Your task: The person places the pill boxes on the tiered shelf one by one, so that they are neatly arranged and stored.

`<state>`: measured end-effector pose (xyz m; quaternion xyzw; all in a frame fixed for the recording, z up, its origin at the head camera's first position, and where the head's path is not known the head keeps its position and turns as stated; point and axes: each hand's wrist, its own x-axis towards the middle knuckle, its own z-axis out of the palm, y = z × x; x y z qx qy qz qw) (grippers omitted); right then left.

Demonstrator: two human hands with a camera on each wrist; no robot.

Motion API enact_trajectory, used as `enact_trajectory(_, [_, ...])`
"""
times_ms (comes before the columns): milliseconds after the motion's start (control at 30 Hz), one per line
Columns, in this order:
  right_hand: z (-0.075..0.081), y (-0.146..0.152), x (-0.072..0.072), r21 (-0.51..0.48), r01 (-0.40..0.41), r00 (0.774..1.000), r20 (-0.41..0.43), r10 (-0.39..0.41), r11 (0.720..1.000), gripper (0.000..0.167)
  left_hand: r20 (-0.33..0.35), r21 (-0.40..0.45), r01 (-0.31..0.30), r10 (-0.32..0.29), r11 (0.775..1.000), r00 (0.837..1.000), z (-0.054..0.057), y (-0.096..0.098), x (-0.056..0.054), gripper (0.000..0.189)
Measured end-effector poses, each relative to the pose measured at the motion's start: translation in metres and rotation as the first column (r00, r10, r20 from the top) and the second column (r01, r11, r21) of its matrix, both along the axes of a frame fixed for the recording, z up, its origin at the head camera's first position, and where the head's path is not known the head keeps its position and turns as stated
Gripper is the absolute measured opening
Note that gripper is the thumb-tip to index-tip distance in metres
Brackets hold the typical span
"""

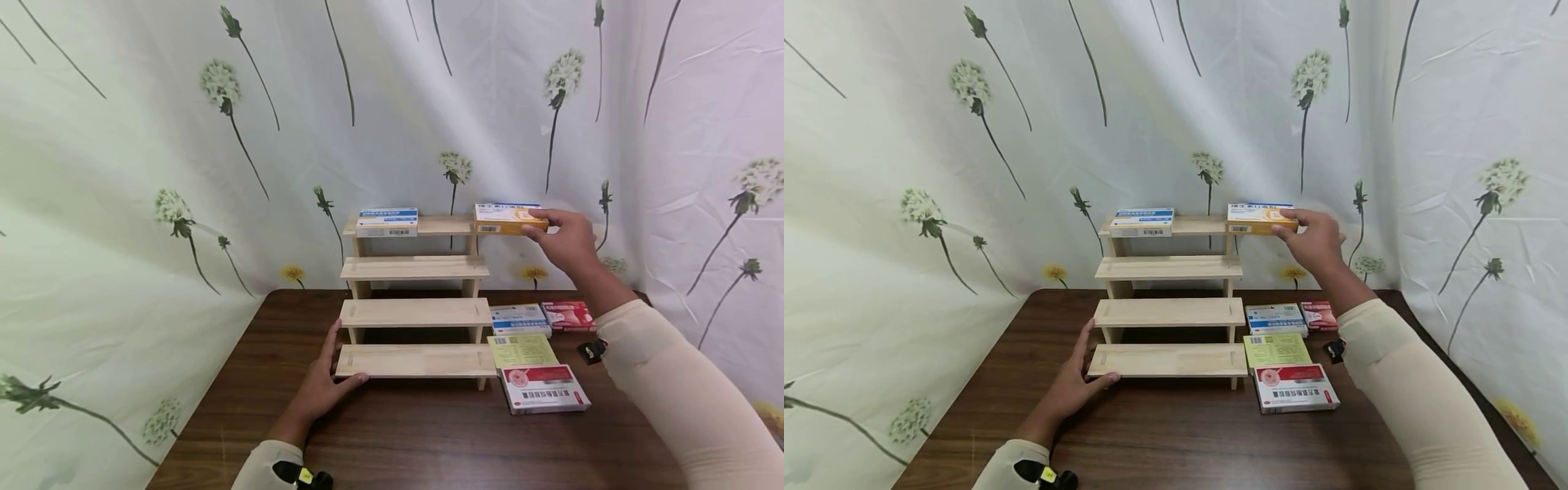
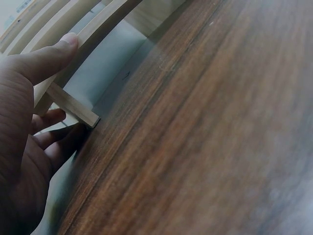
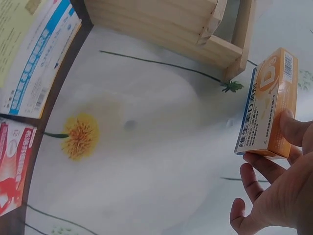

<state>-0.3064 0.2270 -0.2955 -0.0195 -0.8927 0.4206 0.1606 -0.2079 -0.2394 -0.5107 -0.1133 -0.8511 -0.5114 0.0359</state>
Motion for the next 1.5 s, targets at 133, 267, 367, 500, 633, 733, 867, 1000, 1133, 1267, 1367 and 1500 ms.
enact_trajectory(133, [0.001,-0.009,-0.001,0.005,-0.001,1.0,-0.011,0.001,1.0,0.054,0.003,0.001,0.0,0.0,1.0,1.0,-0.001,0.001,0.0,0.118])
enact_trajectory(267, [0.001,-0.016,-0.004,-0.012,-0.007,1.0,-0.019,0.007,1.0,0.053,0.002,-0.004,-0.003,0.003,1.0,1.0,-0.001,0.0,0.001,0.118])
enact_trajectory(367, [0.002,-0.022,-0.006,-0.02,-0.016,1.0,-0.025,0.016,1.0,0.053,0.002,-0.007,-0.003,0.003,1.0,1.0,-0.001,0.0,0.001,0.118])
enact_trajectory(500, [0.003,-0.03,-0.009,-0.03,-0.027,0.999,-0.033,0.026,0.999,0.052,-0.001,-0.01,-0.004,0.004,1.0,1.0,-0.001,0.0,0.002,0.118])
enact_trajectory(633, [0.003,-0.036,-0.011,-0.038,-0.048,0.998,-0.031,0.047,0.998,0.052,-0.004,-0.02,-0.006,0.006,1.0,1.0,-0.001,0.0,0.001,0.118])
enact_trajectory(733, [0.002,-0.04,-0.014,-0.05,-0.071,0.997,-0.027,0.07,0.996,0.053,-0.006,-0.023,-0.004,0.004,1.0,1.0,-0.002,0.0,0.001,0.118])
enact_trajectory(867, [0.0,-0.043,-0.018,-0.097,-0.105,0.993,-0.06,0.1,0.99,0.052,-0.007,-0.016,-0.002,0.001,1.0,1.0,-0.003,0.0,0.001,0.118])
enact_trajectory(1000, [-0.004,-0.047,-0.023,-0.129,-0.128,0.99,-0.083,0.118,0.983,0.052,-0.011,-0.008,-0.002,0.002,1.0,1.0,-0.003,-0.001,0.001,0.118])
enact_trajectory(1133, [-0.007,-0.051,-0.027,-0.136,-0.128,0.989,-0.091,0.117,0.982,0.052,-0.01,-0.008,-0.003,0.003,1.0,1.0,-0.002,-0.001,0.0,0.118])
enact_trajectory(1267, [-0.011,-0.056,-0.034,-0.145,-0.124,0.988,-0.106,0.109,0.982,0.051,-0.006,-0.019,-0.008,0.008,1.0,1.0,-0.001,0.0,0.0,0.118])
enact_trajectory(1367, [-0.014,-0.06,-0.038,-0.146,-0.123,0.988,-0.108,0.108,0.982,0.051,-0.009,-0.022,-0.01,0.01,1.0,1.0,-0.002,0.0,0.0,0.118])
enact_trajectory(1500, [-0.019,-0.064,-0.043,-0.122,-0.126,0.985,-0.131,0.11,0.985,0.051,-0.011,-0.017,-0.011,0.01,1.0,1.0,-0.002,0.0,0.0,0.118])
